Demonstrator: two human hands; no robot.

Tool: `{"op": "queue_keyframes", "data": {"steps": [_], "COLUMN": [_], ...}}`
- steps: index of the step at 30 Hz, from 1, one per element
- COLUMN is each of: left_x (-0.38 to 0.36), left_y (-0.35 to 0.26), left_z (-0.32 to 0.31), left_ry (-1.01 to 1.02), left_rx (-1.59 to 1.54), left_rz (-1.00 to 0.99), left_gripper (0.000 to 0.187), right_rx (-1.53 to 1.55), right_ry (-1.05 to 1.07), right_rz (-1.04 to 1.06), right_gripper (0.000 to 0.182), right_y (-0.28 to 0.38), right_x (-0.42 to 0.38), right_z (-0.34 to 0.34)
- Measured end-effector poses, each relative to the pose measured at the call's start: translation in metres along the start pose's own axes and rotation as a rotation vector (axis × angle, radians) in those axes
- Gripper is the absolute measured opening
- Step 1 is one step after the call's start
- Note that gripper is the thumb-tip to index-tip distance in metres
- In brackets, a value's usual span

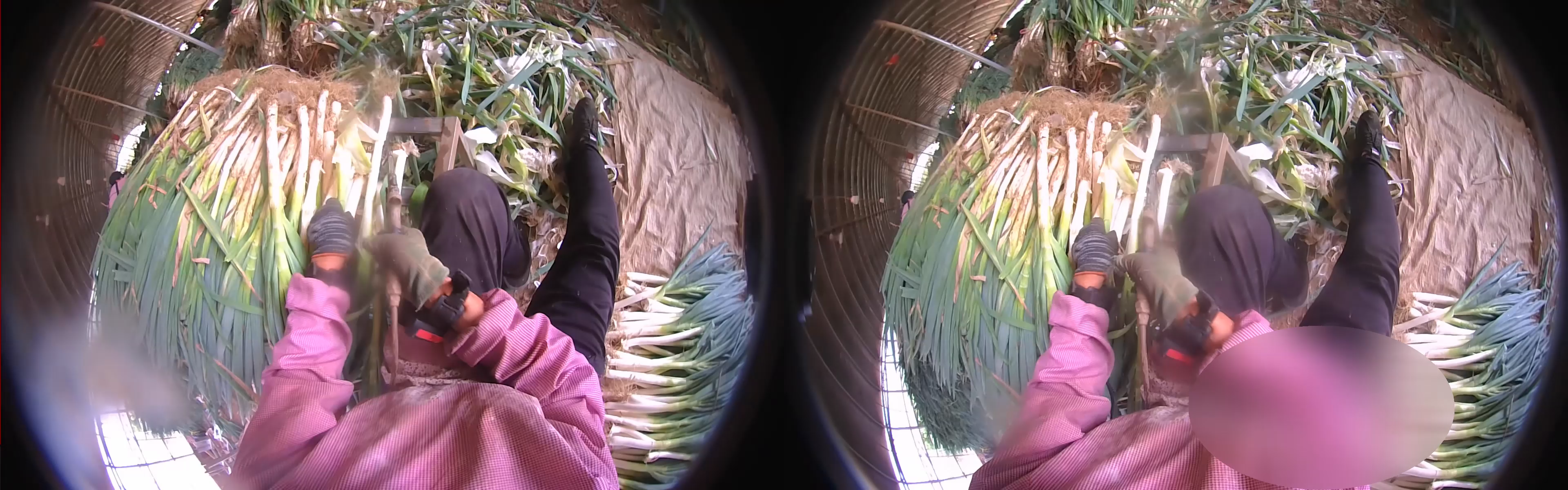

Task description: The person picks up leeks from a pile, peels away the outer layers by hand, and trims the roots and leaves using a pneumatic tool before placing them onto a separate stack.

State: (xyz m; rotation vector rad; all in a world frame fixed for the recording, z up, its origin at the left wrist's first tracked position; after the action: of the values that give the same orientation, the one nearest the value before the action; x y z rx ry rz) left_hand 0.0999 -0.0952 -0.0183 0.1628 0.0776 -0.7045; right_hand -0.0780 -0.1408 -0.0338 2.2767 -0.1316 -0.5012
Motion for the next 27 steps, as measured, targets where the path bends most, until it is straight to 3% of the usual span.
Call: {"op": "queue_keyframes", "data": {"steps": [1, 2, 6, 8, 10, 11, 14, 17, 19, 20, 21, 23, 25, 26, 27], "left_x": [0.005, 0.005, 0.022, 0.025, 0.043, 0.051, 0.071, 0.096, 0.108, 0.124, 0.143, 0.205, 0.208, 0.205, 0.21], "left_y": [0.001, 0.001, -0.003, -0.015, -0.019, -0.027, -0.057, -0.09, -0.119, -0.127, -0.131, -0.143, -0.151, -0.154, -0.15], "left_z": [0.003, 0.013, 0.031, 0.064, 0.078, 0.091, 0.126, 0.139, 0.147, 0.151, 0.155, 0.171, 0.214, 0.23, 0.228], "left_ry": [0.023, -0.102, -0.123, -0.091, -0.103, -0.075, -0.049, 0.027, 0.098, -0.056, -0.214, -0.167, -0.489, -0.655, -0.582], "left_rx": [-0.006, -0.03, -0.049, -0.082, -0.149, -0.246, -0.107, -0.049, 0.207, 0.242, 0.273, 0.513, 0.595, 0.638, 0.466], "left_rz": [-0.05, -0.146, -0.25, -0.255, -0.275, -0.306, -0.27, -0.282, -0.351, -0.503, -0.65, -0.542, -0.512, -0.49, -0.437], "left_gripper": [0.034, 0.028, 0.034, 0.035, 0.031, 0.028, 0.027, 0.024, 0.036, 0.037, 0.038, 0.034, 0.031, 0.03, 0.028], "right_rx": [-0.168, -0.165, -0.093, 0.011, 0.054, 0.045, 0.001, -0.448, -0.459, -0.257, -0.244, -0.217, -0.03, -0.053, -0.037], "right_ry": [-0.003, -0.071, -0.136, -0.082, -0.063, -0.069, -0.093, 0.077, 0.124, 0.079, 0.058, 0.016, -0.173, -0.15, -0.146], "right_rz": [0.046, -0.023, -0.213, -0.116, -0.07, -0.065, -0.142, -0.102, -0.084, -0.105, -0.14, -0.21, -0.178, -0.287, -0.28], "right_gripper": [0.022, 0.023, 0.028, 0.045, 0.044, 0.029, 0.018, 0.012, 0.015, 0.02, 0.021, 0.024, 0.024, 0.026, 0.025], "right_y": [0.014, 0.018, 0.03, 0.02, 0.012, 0.007, 0.004, -0.006, -0.024, -0.026, -0.027, -0.029, 0.006, 0.015, 0.019], "right_x": [0.005, 0.009, 0.024, 0.048, 0.058, 0.057, 0.062, 0.09, 0.104, 0.101, 0.097, 0.089, 0.053, 0.043, 0.044], "right_z": [-0.001, -0.001, -0.001, -0.001, -0.002, -0.003, 0.0, 0.01, 0.018, 0.014, 0.014, 0.012, 0.005, 0.003, 0.004]}}
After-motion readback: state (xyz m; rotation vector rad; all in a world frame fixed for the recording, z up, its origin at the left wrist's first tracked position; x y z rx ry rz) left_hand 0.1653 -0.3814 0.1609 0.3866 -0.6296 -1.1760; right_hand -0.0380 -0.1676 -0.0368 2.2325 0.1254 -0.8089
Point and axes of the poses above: each hand's wrist, its own x-axis towards the middle knuckle, its own z-axis out of the back of the hand, y = z × x, the point moved 7 cm from there along x, towards the middle knuckle, and after that the axes turned 12 degrees about y, right-handed, at the moved point
